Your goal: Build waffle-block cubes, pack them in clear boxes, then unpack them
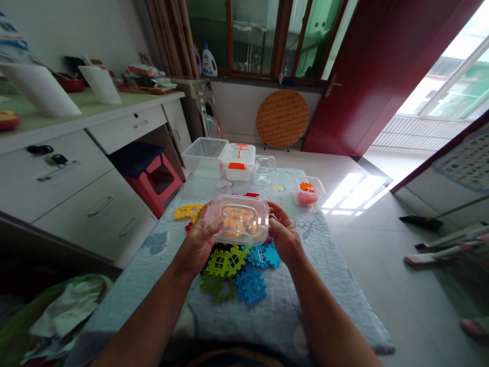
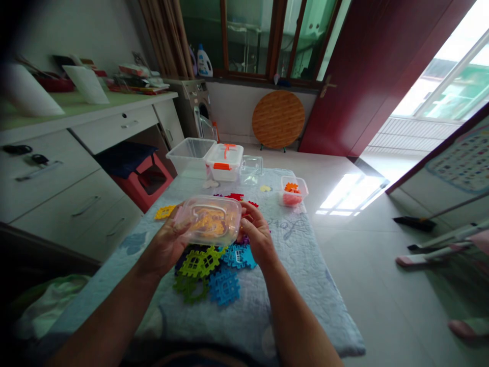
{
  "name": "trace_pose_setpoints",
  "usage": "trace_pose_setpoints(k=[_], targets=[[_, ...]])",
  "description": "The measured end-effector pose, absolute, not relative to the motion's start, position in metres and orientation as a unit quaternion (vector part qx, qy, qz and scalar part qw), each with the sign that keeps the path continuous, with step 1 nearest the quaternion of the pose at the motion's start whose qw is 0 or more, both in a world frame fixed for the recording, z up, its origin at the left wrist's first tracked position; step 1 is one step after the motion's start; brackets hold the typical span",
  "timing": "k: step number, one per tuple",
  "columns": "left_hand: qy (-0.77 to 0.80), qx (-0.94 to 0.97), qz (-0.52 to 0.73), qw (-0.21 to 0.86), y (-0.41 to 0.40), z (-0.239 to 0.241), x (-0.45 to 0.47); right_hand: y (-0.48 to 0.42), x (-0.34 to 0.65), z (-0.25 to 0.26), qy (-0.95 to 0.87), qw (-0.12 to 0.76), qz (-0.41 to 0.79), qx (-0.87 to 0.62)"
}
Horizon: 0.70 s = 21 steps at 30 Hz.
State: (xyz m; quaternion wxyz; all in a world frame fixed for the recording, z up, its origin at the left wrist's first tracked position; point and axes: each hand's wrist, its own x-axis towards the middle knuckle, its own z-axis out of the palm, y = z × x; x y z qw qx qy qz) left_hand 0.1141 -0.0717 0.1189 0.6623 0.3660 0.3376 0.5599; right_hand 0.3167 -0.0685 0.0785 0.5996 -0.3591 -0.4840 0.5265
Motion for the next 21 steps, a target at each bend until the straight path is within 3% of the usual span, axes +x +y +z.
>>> trace_pose_setpoints(k=[9, 21], targets=[[0.337, 0.345, 0.574, 0.662, -0.0705, 0.1162, 0.1151, -0.0684, 0.315, 0.0785, -0.507, 0.565, 0.557, -0.337], [0.365, 0.303, 0.605, 0.64, -0.0686, 0.1176, 0.1208, -0.0673, 0.3124, 0.0817, -0.43, 0.598, 0.567, -0.37]])
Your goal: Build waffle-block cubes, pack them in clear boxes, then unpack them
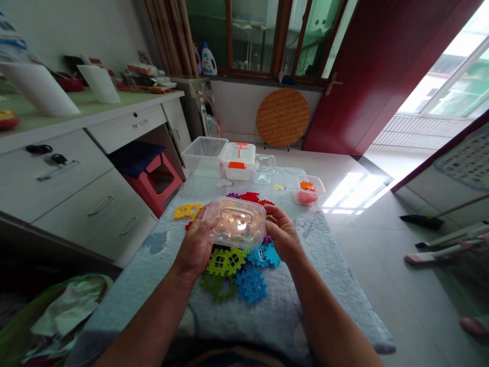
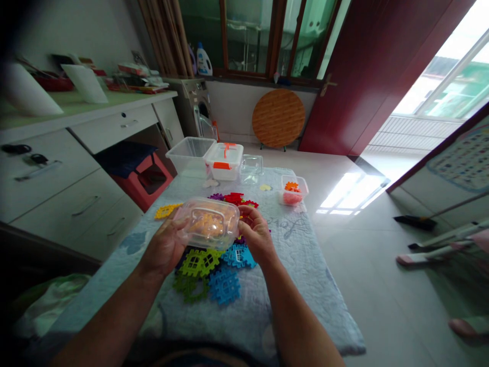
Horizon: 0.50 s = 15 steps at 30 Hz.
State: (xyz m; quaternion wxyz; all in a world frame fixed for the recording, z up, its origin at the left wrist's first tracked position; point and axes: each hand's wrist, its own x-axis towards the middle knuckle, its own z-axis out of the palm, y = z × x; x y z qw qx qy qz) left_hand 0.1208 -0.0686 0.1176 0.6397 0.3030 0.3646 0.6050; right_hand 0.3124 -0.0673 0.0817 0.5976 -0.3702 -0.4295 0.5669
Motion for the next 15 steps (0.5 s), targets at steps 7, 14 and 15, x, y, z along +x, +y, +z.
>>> trace_pose_setpoints(k=[7, 14, 15], targets=[[0.37, 0.309, 0.609, 0.629, -0.0706, 0.1184, 0.1207, -0.0681, 0.3146, 0.0818, -0.434, 0.574, 0.582, -0.378], [0.389, 0.344, 0.626, 0.582, -0.0693, 0.1169, 0.1206, -0.0675, 0.3142, 0.0832, -0.376, 0.589, 0.646, -0.308], [0.389, 0.356, 0.622, 0.579, -0.0691, 0.1157, 0.1205, -0.0678, 0.3134, 0.0828, -0.37, 0.585, 0.651, -0.31]])
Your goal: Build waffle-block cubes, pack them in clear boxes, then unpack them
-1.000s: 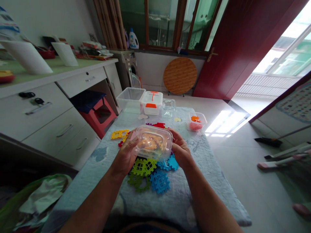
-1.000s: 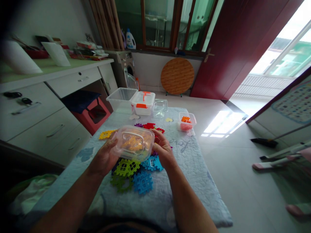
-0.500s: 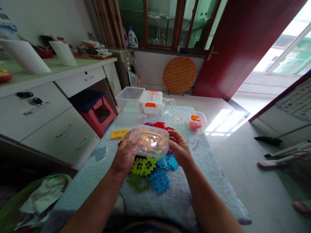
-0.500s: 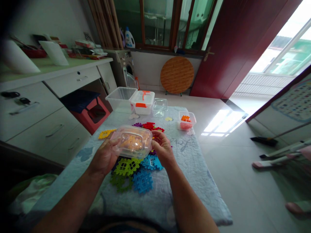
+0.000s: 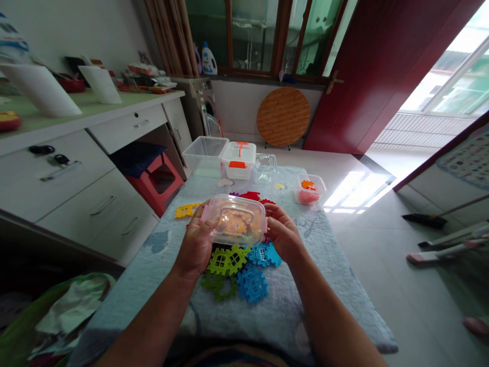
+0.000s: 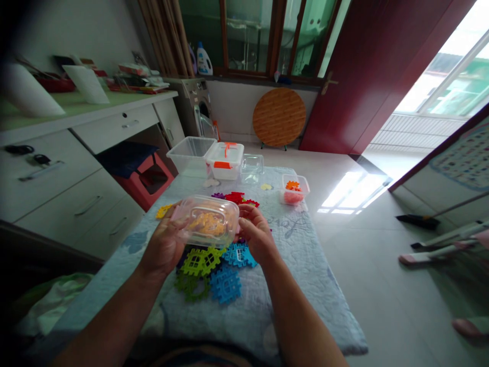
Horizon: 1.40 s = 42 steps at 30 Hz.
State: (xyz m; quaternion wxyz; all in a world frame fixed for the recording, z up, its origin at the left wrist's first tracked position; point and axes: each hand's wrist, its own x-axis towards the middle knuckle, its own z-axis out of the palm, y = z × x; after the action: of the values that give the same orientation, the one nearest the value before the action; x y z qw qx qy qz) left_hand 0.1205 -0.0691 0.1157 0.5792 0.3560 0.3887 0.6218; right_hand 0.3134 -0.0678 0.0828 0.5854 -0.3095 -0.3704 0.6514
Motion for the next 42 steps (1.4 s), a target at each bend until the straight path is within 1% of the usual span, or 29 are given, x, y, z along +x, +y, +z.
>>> trace_pose_setpoints(k=[4, 9, 15, 23, 30, 33, 37, 42], targets=[[0.392, 0.402, 0.607, 0.562, -0.069, 0.111, 0.119, -0.068, 0.31, 0.079, -0.368, 0.573, 0.657, -0.325], [0.403, 0.442, 0.585, 0.548, -0.068, 0.106, 0.118, -0.068, 0.311, 0.078, -0.386, 0.582, 0.642, -0.318], [0.4, 0.48, 0.552, 0.552, -0.067, 0.105, 0.117, -0.071, 0.313, 0.08, -0.421, 0.583, 0.621, -0.312], [0.431, 0.568, 0.517, 0.474, -0.071, 0.114, 0.115, -0.069, 0.318, 0.075, -0.469, 0.548, 0.619, -0.311], [0.438, 0.568, 0.511, 0.473, -0.073, 0.119, 0.117, -0.071, 0.319, 0.08, -0.503, 0.54, 0.568, -0.365], [0.442, 0.566, 0.511, 0.472, -0.072, 0.119, 0.116, -0.071, 0.32, 0.082, -0.503, 0.533, 0.581, -0.353], [0.428, 0.543, 0.522, 0.499, -0.07, 0.12, 0.113, -0.071, 0.32, 0.085, -0.488, 0.525, 0.616, -0.327], [0.441, 0.546, 0.517, 0.489, -0.07, 0.122, 0.112, -0.068, 0.32, 0.084, -0.504, 0.53, 0.609, -0.305]])
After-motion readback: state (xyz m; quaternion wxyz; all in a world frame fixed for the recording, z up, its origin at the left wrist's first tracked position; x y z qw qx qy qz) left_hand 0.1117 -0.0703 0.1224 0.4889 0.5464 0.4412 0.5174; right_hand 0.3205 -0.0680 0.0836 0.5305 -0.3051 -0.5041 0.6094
